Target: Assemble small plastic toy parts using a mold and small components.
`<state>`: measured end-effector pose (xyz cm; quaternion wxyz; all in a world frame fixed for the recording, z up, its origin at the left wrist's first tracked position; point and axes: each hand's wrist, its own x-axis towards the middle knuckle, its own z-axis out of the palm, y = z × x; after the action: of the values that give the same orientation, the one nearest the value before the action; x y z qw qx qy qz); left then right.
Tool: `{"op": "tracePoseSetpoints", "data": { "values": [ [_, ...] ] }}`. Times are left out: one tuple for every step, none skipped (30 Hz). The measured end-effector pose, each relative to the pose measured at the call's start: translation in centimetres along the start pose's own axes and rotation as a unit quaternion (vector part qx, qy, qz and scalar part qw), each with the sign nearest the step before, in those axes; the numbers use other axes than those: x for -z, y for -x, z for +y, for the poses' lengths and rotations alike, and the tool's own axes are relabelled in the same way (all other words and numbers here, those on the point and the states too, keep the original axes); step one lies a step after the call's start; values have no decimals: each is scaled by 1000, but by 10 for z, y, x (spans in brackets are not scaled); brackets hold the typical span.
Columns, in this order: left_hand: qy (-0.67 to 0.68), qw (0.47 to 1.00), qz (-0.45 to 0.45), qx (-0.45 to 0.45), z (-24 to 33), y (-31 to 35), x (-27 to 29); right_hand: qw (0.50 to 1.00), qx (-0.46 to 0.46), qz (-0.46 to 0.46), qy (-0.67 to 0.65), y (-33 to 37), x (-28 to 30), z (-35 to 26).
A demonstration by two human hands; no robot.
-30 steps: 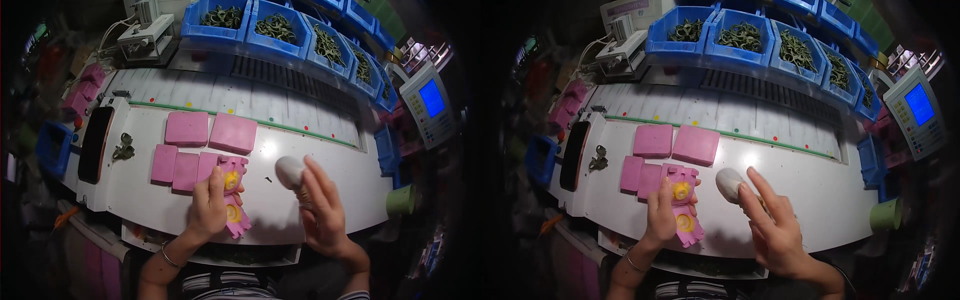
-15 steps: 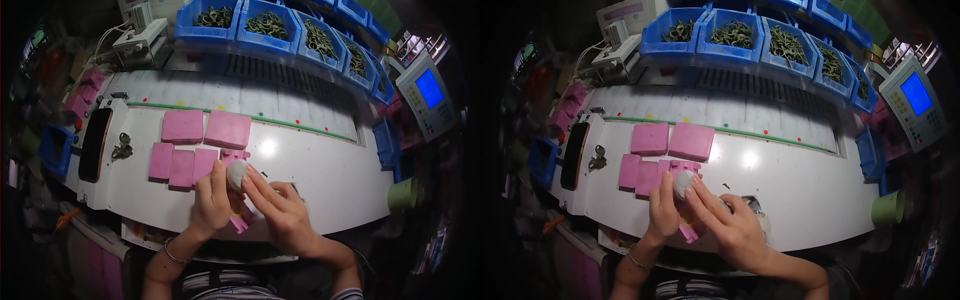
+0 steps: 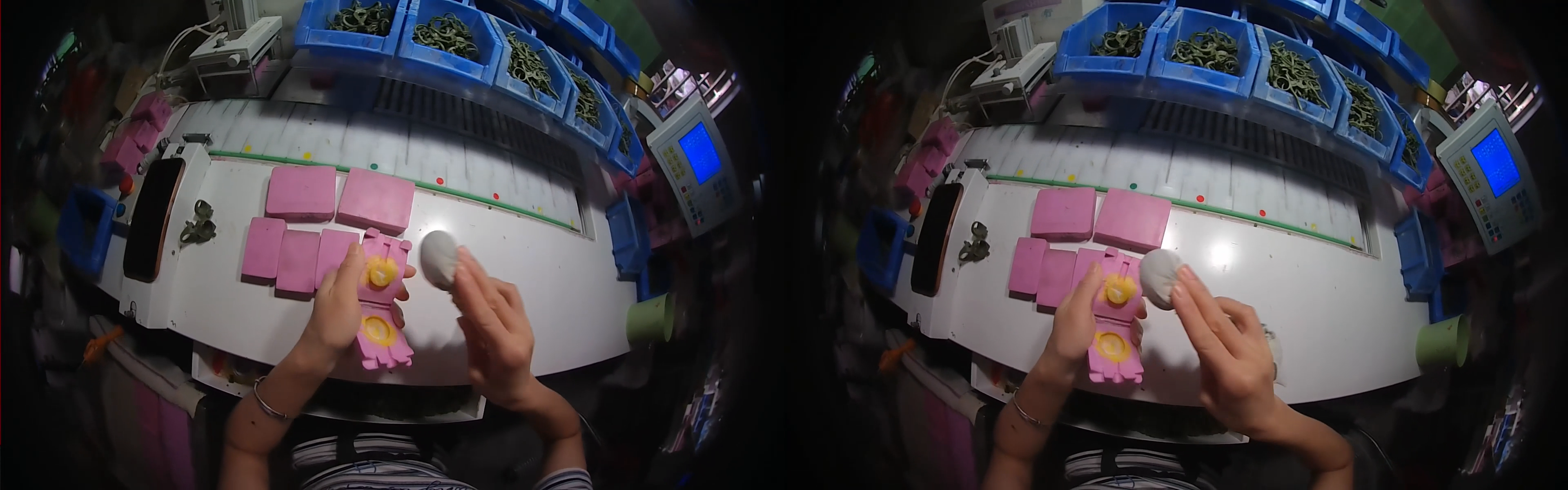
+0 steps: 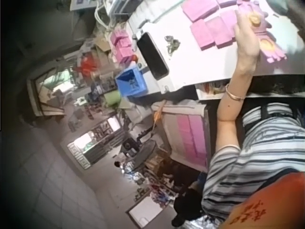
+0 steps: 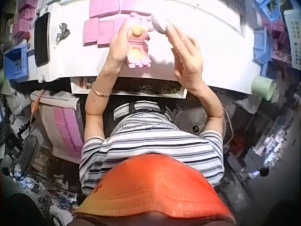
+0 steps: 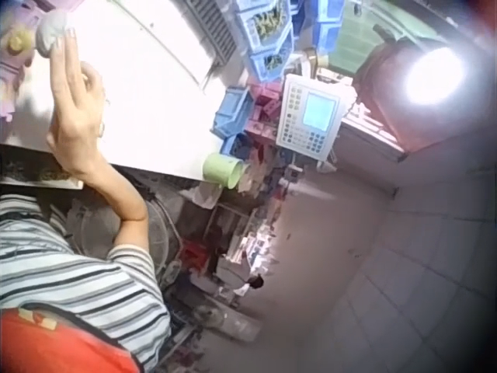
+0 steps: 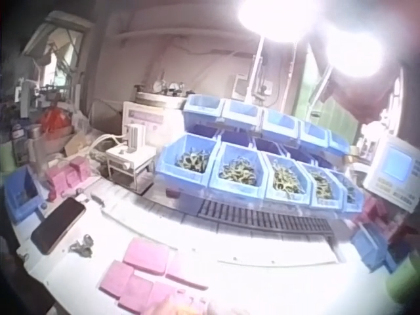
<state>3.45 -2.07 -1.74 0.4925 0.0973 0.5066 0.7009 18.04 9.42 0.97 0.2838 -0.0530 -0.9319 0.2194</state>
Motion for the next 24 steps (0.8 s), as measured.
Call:
{"op": "tracePoseSetpoints", "data": {
  "values": [
    [3,1000,3,1,0,0,-3,997,29,54,56,3,-1,2],
    [1,1000,1,-19,-1,0,-9,992,76,15,99,3,-1,4],
    [-4,999,-2,-35,-1,2,-11,971,125,-26,203,6,-9,0],
    [-46,997,9,-55,0,1,-10,969,121,-41,210,5,-8,-2],
    [-45,998,10,-50,-1,3,-8,968,118,-55,216,3,-6,-3],
    [-37,999,2,-33,-2,2,-6,962,125,-71,231,2,-3,-4],
    [-29,999,-6,-16,-4,2,-4,962,126,-73,231,1,-2,-4],
    [-44,998,0,-38,-7,-1,-1,964,130,-36,229,1,-1,-4],
    [-42,998,2,-39,-10,-4,-1,965,137,2,226,0,0,-3],
    [-25,999,11,-40,-13,-8,-1,958,149,35,241,4,-1,-5],
    [-9,999,21,-40,-14,-10,-3,932,210,53,290,7,-5,0],
    [-58,997,26,-35,-16,-6,-6,934,205,14,291,10,-9,0],
    [-57,998,27,-31,-17,-5,-5,935,199,-25,292,10,-11,-1],
    [-60,997,37,-32,-19,-5,-4,938,195,-70,279,5,-6,-2],
    [-62,996,46,-38,-20,-8,-3,938,196,-70,279,3,-4,-3],
    [-70,996,22,-49,-22,-7,0,938,199,-59,279,1,-2,-4],
    [-69,996,23,-49,-19,-6,0,938,203,-48,279,0,-1,-4],
    [-73,996,13,-48,-15,-4,-3,934,212,-22,288,0,3,-2],
    [-78,996,3,-46,-13,-3,-4,933,212,-22,289,1,1,-1],
    [-77,996,2,-47,-17,-7,-2,930,216,-34,295,4,-4,0],
    [-72,996,8,-48,-22,-12,3,928,219,-46,297,5,-8,-1],
    [-68,996,14,-48,-26,-13,6,933,208,-89,281,-2,-2,-5],
    [-69,996,14,-47,-28,-10,6,933,207,-90,280,-5,1,-6],
    [-51,996,15,-66,-25,-5,3,943,194,-89,254,-7,4,-5]
  ]
}}
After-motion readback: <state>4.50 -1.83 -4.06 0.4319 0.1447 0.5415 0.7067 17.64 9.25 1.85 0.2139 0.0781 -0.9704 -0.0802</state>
